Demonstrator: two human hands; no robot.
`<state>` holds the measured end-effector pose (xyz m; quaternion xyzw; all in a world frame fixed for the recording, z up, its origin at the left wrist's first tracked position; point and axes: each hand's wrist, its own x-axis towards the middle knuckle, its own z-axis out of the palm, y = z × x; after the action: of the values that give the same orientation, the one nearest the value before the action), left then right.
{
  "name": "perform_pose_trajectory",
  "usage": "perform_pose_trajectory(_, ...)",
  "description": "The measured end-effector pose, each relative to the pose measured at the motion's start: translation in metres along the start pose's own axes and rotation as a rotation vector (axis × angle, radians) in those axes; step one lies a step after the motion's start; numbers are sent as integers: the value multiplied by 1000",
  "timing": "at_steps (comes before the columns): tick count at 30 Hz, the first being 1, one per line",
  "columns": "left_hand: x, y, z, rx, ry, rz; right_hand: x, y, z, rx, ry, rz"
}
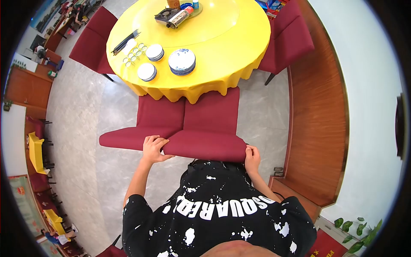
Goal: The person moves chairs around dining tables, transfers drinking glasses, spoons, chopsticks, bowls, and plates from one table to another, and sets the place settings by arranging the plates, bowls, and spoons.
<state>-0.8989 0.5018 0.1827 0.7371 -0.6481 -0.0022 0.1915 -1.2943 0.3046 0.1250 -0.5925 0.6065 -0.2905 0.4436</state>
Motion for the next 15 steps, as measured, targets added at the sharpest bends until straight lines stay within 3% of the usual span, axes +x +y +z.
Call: perform_pose_trajectory(15,-4,-32,-1,-9,62,199,-19,-6,21,-24,61,-64)
